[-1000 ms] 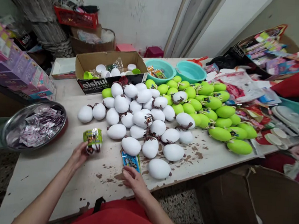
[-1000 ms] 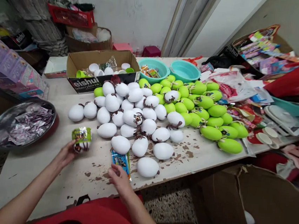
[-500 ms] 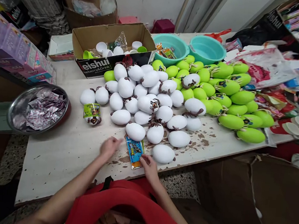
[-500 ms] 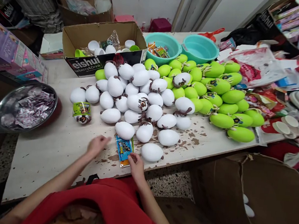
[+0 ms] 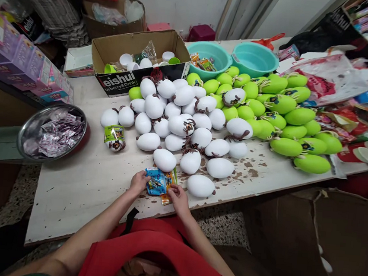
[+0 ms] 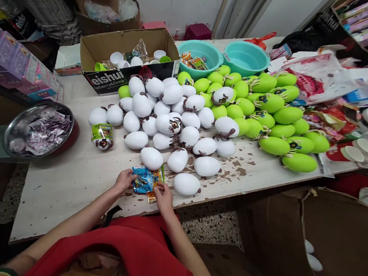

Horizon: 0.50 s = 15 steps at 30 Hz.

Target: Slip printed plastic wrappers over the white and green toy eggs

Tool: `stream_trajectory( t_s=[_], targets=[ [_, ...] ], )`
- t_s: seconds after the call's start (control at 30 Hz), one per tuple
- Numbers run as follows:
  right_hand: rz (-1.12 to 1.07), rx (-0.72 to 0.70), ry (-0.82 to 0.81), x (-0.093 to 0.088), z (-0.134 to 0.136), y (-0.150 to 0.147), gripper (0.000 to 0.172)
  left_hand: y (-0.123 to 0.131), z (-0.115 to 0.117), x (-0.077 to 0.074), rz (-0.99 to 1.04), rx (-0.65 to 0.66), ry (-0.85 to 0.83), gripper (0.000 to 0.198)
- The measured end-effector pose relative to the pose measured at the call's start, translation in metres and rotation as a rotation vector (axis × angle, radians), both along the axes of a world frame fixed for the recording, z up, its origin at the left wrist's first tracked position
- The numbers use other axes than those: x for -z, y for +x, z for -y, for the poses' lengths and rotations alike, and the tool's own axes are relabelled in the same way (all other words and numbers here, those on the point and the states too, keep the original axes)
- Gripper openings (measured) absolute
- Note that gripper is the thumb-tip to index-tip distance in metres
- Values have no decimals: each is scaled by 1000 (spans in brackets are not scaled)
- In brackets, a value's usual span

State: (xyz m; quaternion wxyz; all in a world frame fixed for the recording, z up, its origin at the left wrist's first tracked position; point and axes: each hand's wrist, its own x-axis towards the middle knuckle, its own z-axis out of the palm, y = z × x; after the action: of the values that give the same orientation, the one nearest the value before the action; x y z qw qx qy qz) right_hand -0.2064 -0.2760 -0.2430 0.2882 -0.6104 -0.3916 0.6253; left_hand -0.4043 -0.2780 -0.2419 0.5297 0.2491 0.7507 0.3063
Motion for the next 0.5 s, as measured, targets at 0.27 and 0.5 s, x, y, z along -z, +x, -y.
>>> stream_trajectory(
  t_s=[0.27,0.5],
  targets=[
    [-109,-82,-4,-37,-5,-3,60,1,10,-61,204,99,142,27],
    [91,82,134,-62,-20,30,29,33,-9,-84,202,139,219,19]
  ],
)
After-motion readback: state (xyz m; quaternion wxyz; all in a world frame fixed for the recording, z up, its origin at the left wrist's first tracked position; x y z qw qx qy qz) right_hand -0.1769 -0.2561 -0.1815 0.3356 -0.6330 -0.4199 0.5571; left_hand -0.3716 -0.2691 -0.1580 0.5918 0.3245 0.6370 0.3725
